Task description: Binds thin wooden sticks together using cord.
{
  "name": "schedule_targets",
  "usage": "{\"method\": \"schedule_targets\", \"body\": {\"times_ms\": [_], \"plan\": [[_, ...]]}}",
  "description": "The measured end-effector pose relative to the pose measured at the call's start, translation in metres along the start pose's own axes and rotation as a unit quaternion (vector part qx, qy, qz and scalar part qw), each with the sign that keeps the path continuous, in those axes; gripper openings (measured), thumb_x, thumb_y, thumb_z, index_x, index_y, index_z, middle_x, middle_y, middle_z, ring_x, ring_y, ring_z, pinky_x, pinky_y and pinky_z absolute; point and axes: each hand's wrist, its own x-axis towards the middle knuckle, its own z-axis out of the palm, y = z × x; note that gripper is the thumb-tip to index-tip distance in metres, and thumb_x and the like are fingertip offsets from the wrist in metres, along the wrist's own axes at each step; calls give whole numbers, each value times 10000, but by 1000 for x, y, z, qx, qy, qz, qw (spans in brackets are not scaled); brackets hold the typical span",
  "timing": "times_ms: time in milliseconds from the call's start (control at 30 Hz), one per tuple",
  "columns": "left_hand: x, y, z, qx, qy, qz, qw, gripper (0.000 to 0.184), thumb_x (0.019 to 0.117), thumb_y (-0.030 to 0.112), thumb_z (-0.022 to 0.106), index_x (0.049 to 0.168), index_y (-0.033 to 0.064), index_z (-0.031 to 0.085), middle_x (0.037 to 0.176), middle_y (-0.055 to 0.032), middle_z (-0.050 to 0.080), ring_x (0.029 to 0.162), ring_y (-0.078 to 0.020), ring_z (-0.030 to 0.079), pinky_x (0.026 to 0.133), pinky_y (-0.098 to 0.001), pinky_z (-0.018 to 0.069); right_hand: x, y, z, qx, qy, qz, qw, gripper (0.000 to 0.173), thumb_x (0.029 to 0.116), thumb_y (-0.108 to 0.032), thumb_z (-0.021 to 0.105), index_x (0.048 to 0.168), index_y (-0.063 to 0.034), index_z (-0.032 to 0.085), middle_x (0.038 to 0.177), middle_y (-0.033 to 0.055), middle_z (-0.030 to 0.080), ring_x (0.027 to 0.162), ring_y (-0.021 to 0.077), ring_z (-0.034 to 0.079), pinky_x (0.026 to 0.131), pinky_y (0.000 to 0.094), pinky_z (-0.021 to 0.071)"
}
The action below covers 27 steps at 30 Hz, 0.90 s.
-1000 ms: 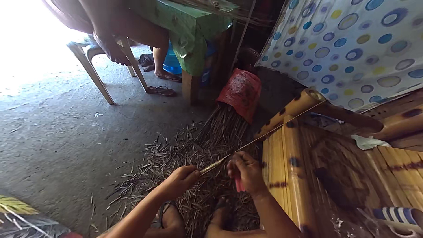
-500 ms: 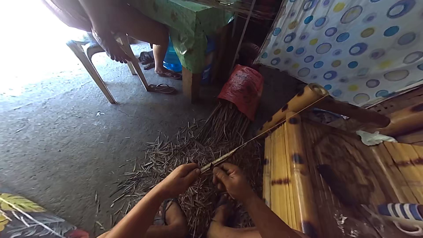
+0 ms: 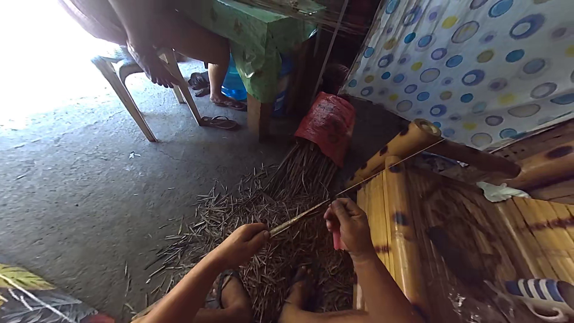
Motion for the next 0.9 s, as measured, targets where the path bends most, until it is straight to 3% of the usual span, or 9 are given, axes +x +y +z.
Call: {"method": "schedule_targets", "body": {"times_ms": [167, 233, 500, 667, 833, 900], "plan": [[1, 1, 4, -3, 2, 5, 1000, 293, 1085, 279, 446, 1073, 94, 672, 698, 32, 557, 549, -55, 498, 514, -223, 432, -29, -3, 36, 10, -167, 122, 978, 210, 1048, -165, 511, 1022, -8, 648, 789, 55, 698, 592, 118, 625, 529, 280, 541], [-1, 1, 3, 5, 2, 3, 1000, 293, 1085, 280, 446, 1077, 96, 674, 701, 31, 556, 557, -57, 503, 527, -230, 441, -33, -1, 43, 12, -185, 149, 971, 201, 1049, -175, 535, 1010, -11, 644, 782, 53, 698, 575, 112, 620, 514, 265, 534], [-1, 3, 2, 15, 7, 6, 1000, 286, 1080, 294, 459, 1056, 112, 679, 701, 37, 566, 561, -55, 514, 533, -231, 450, -6, -6, 9, -11, -53, 53, 997, 192, 1057, -111, 492, 1001, 6, 634, 766, 68, 691, 557, 126, 624, 502, 270, 551], [0, 2, 2, 4, 4, -7, 1000, 292, 1080, 282, 443, 1053, 115, 681, 688, 46, 550, 548, -47, 495, 520, -222, 430, 0, -3, 3, 58, 29, 59, 996, 224, 1090, -111, 426, 1061, 23, 603, 764, 100, 686, 539, 140, 619, 489, 271, 550], [0, -1, 3, -14, -3, 25, 1000, 306, 1060, 352, 512, 1077, 108, 696, 705, 47, 566, 548, -42, 493, 512, -218, 430, -23, 0, 29, 59, -162, 128, 977, 204, 1058, -142, 498, 1058, -8, 652, 776, 56, 694, 589, 123, 632, 533, 283, 552], [-1, -1, 1, -16, -9, 28, 999, 292, 1051, 344, 532, 1089, 110, 703, 704, 49, 569, 546, -37, 491, 511, -217, 430, -27, 4, 37, 77, -184, 137, 970, 190, 1061, -135, 517, 1020, -6, 650, 760, 60, 693, 576, 114, 627, 527, 264, 545]]}}
